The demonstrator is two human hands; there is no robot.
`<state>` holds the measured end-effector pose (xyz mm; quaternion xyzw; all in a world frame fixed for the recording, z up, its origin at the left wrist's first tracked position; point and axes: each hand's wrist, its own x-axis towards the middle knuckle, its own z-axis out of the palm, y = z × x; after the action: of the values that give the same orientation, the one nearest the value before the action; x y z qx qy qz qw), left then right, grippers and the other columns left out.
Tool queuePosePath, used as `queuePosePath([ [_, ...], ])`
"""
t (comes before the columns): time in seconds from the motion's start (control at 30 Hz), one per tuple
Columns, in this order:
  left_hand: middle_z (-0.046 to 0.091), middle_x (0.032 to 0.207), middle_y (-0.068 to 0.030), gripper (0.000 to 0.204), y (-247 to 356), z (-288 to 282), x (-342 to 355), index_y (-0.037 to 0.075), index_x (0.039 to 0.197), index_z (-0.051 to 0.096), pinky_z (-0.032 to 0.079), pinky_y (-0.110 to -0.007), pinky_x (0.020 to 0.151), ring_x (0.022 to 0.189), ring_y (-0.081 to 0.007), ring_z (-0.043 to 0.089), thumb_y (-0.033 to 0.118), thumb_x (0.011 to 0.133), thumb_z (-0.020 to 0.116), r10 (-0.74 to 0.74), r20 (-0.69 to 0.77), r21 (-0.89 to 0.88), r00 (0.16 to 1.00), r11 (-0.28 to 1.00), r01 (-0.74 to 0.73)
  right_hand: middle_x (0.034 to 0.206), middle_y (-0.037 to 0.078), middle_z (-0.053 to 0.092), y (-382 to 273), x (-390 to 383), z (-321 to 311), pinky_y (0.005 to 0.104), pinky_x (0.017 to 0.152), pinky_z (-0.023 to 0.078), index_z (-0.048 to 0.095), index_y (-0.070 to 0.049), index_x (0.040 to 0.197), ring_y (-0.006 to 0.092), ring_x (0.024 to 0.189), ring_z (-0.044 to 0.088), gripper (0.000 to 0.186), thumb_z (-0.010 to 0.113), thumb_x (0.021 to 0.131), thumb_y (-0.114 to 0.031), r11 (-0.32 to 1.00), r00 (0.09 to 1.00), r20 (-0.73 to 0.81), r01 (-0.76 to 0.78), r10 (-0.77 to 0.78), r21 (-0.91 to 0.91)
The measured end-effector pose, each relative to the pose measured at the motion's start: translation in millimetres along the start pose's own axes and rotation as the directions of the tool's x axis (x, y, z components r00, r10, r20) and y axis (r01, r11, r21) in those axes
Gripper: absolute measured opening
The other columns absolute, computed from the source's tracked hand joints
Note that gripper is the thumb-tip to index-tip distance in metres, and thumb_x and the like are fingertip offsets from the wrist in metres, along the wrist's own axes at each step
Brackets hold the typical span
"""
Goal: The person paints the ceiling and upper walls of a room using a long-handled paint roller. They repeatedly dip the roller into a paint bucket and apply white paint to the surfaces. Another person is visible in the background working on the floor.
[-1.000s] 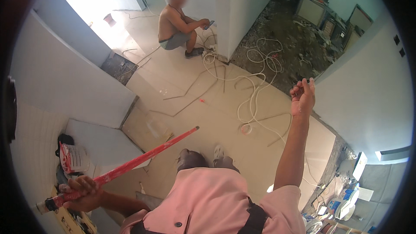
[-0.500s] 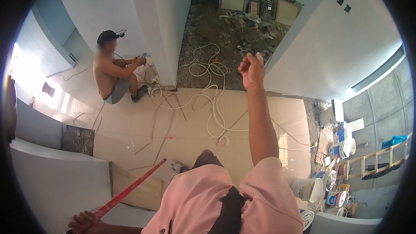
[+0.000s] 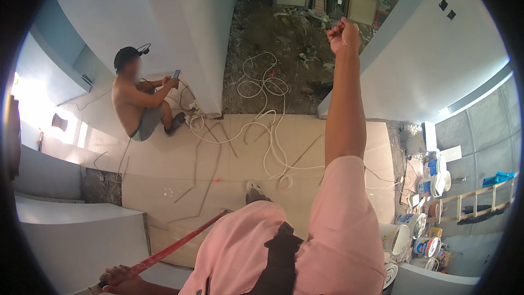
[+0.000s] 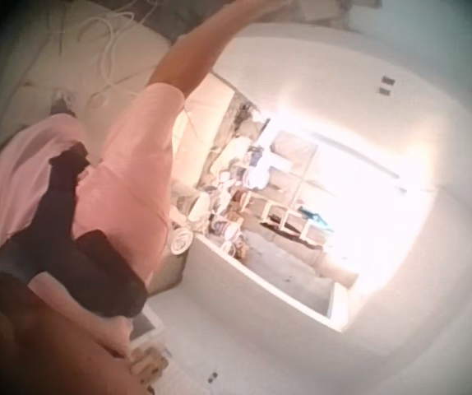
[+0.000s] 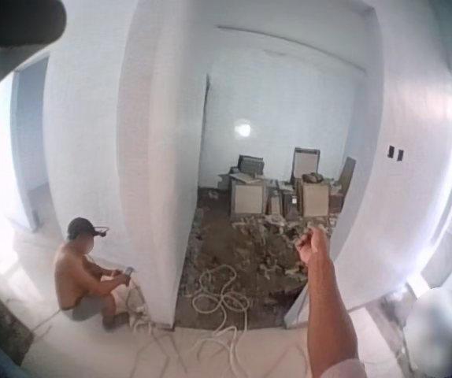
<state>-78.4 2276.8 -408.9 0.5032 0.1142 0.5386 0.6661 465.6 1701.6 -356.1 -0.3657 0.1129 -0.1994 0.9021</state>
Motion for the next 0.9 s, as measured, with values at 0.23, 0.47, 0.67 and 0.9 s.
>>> queuePosePath([
  [0.23, 0.048, 0.059, -0.0015, 0.042, -33.9, 7.1, 1.1, 0.01, 0.083, 0.052, 0.035, -0.024, 0.032, 0.036, -0.0112, 0.041, 0.052, 0.089, 0.045, 0.024, 0.025, 0.025, 0.999, 0.999, -0.025, 0.064, 0.0, 0.042, -8.3, 33.3, 12.4, 0.0312, 0.053, 0.033, 0.043, -0.01, 0.075, 0.013, 0.055, 0.039, 0.017, 0.052, 0.089, -0.012, 1.0, 0.998, 0.066, 0.017, -0.017, 0.006],
  [0.47, 0.042, 0.056, 0.0017, 0.048, -69.7, 21.7, -6.8, 0.01, 0.079, 0.05, 0.028, -0.022, 0.029, 0.035, -0.0076, 0.033, 0.058, 0.087, 0.046, -0.066, -0.178, 0.001, 0.982, 0.998, 0.067, 0.062, -0.002, 0.041, -7.8, 41.9, 6.2, 0.0302, 0.051, 0.033, 0.043, -0.014, 0.076, 0.0121, 0.053, 0.038, 0.017, 0.057, 0.085, -0.009, 0.998, 0.985, 0.165, 0.058, -0.051, -0.036],
  [0.67, 0.038, 0.053, 0.0038, 0.05, -90.9, 26.7, -29.9, 0.012, 0.075, 0.047, 0.024, -0.022, 0.03, 0.038, -0.0047, 0.031, 0.061, 0.081, 0.054, -0.133, -0.373, 0.042, 0.918, 0.986, 0.16, 0.062, -0.004, 0.037, 32.4, -45.6, 30.5, 0.0248, 0.048, 0.03, 0.055, -0.012, 0.094, 0.0071, 0.053, 0.036, 0.015, 0.064, 0.084, -0.02, 0.984, 0.943, 0.329, 0.003, 0.057, -0.18],
  [0.9, 0.036, 0.053, 0.0018, 0.052, -120.7, 10.2, -41.7, 0.009, 0.071, 0.042, 0.027, -0.022, 0.032, 0.039, -0.0076, 0.035, 0.057, 0.079, 0.06, -0.021, -0.215, 0.183, 0.976, 0.981, 0.062, 0.067, -0.006, 0.049, 172.1, -208.6, 79.5, 0.0197, 0.05, 0.038, 0.055, -0.011, 0.086, 0.0016, 0.055, 0.042, 0.015, 0.064, 0.086, -0.024, 0.767, 0.772, 0.509, 0.044, 0.381, -0.64],
])
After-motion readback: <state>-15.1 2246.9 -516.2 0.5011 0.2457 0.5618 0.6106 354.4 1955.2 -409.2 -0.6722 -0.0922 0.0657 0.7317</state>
